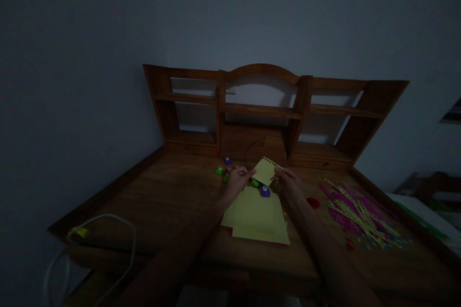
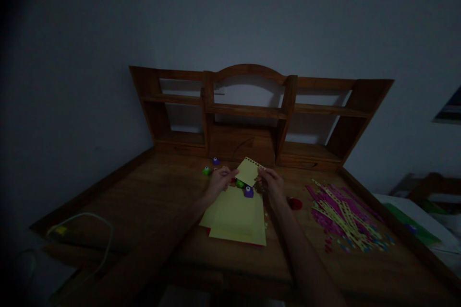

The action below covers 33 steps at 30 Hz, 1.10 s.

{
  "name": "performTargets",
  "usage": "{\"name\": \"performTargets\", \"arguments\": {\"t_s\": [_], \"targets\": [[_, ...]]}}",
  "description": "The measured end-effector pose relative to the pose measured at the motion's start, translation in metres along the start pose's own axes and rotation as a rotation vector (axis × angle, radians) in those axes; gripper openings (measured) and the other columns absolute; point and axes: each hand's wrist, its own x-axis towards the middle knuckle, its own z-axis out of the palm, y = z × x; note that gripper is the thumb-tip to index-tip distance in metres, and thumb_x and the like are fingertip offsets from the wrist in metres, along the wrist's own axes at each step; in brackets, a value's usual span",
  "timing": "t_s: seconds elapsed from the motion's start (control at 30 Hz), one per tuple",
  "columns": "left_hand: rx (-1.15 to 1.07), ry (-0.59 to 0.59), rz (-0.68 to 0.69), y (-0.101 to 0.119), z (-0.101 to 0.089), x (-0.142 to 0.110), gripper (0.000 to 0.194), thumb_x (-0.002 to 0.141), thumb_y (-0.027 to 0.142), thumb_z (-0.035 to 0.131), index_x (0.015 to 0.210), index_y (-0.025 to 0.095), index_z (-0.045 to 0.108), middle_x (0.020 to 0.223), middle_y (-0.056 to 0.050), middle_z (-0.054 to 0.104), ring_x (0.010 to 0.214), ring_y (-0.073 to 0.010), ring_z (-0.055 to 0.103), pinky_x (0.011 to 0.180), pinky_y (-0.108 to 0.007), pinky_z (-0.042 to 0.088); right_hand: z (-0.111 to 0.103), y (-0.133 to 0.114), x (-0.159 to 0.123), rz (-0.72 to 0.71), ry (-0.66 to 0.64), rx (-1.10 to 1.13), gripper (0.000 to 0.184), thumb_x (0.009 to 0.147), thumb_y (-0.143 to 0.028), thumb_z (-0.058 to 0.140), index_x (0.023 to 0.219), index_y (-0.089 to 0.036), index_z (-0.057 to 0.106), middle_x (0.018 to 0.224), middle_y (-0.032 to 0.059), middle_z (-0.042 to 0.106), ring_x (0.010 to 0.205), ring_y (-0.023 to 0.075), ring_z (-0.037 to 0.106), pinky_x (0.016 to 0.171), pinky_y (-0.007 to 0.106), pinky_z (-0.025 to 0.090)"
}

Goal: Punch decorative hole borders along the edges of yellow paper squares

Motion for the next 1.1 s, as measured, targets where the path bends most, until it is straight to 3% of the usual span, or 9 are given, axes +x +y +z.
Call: {"name": "performTargets", "arguments": {"t_s": [0.2, 0.37, 0.57, 0.77, 1.1], "targets": [[0.028, -0.044, 0.02, -0.004, 0.0, 0.001, 0.045, 0.071, 0.058, 0.068, 0.062, 0.015, 0.057, 0.049, 0.005, 0.049, 0.034, -0.005, 0.036, 0.032, -0.018, 0.025, 0.001, -0.004, -0.003, 0.005, 0.0, -0.019, 0.034, 0.064, -0.046, 0.083, 0.077, -0.019, 0.068, 0.059, -0.0008, 0.064, 0.047, 0.0116, 0.055, 0.046, 0.023, 0.042], [-0.05, -0.046, 0.054, -0.01, -0.001, 0.003, 0.039, 0.07, 0.05, 0.071, 0.084, 0.017, 0.057, 0.052, 0.007, 0.052, 0.035, -0.005, 0.038, 0.032, -0.016, 0.026, 0.004, -0.008, -0.006, 0.022, -0.015, -0.024, 0.036, 0.066, -0.049, 0.081, 0.081, -0.019, 0.067, 0.062, 0.0, 0.065, 0.05, 0.0132, 0.057, 0.049, 0.024, 0.044], [-0.079, -0.016, 0.032, -0.014, -0.003, 0.007, 0.053, 0.07, 0.047, 0.073, 0.109, 0.016, 0.055, 0.056, 0.006, 0.057, 0.039, -0.0072, 0.046, 0.035, -0.016, 0.028, 0.005, -0.01, -0.008, 0.053, -0.064, -0.011, 0.036, 0.071, -0.053, 0.076, 0.076, -0.019, 0.065, 0.059, 0.0, 0.064, 0.049, 0.0129, 0.055, 0.046, 0.024, 0.042], [-0.045, -0.072, 0.032, -0.015, -0.002, 0.008, 0.044, 0.07, 0.053, 0.071, 0.085, 0.011, 0.066, 0.055, 0.003, 0.056, 0.037, -0.0053, 0.04, 0.034, -0.019, 0.029, 0.001, -0.008, -0.003, 0.062, -0.064, 0.036, 0.034, 0.073, -0.051, 0.076, 0.078, -0.02, 0.066, 0.07, 0.0009, 0.069, 0.053, 0.0121, 0.058, 0.05, 0.024, 0.044], [-0.051, -0.053, 0.036, -0.008, -0.002, 0.004, 0.043, 0.068, 0.055, 0.072, 0.078, 0.014, 0.064, 0.055, 0.002, 0.055, 0.04, -0.0068, 0.043, 0.036, -0.019, 0.03, 0.004, -0.002, -0.006, 0.067, -0.118, -0.071, 0.033, 0.068, -0.047, 0.08, 0.076, -0.018, 0.069, 0.057, -0.0002, 0.063, 0.048, 0.0114, 0.054, 0.044, 0.022, 0.038]]}}
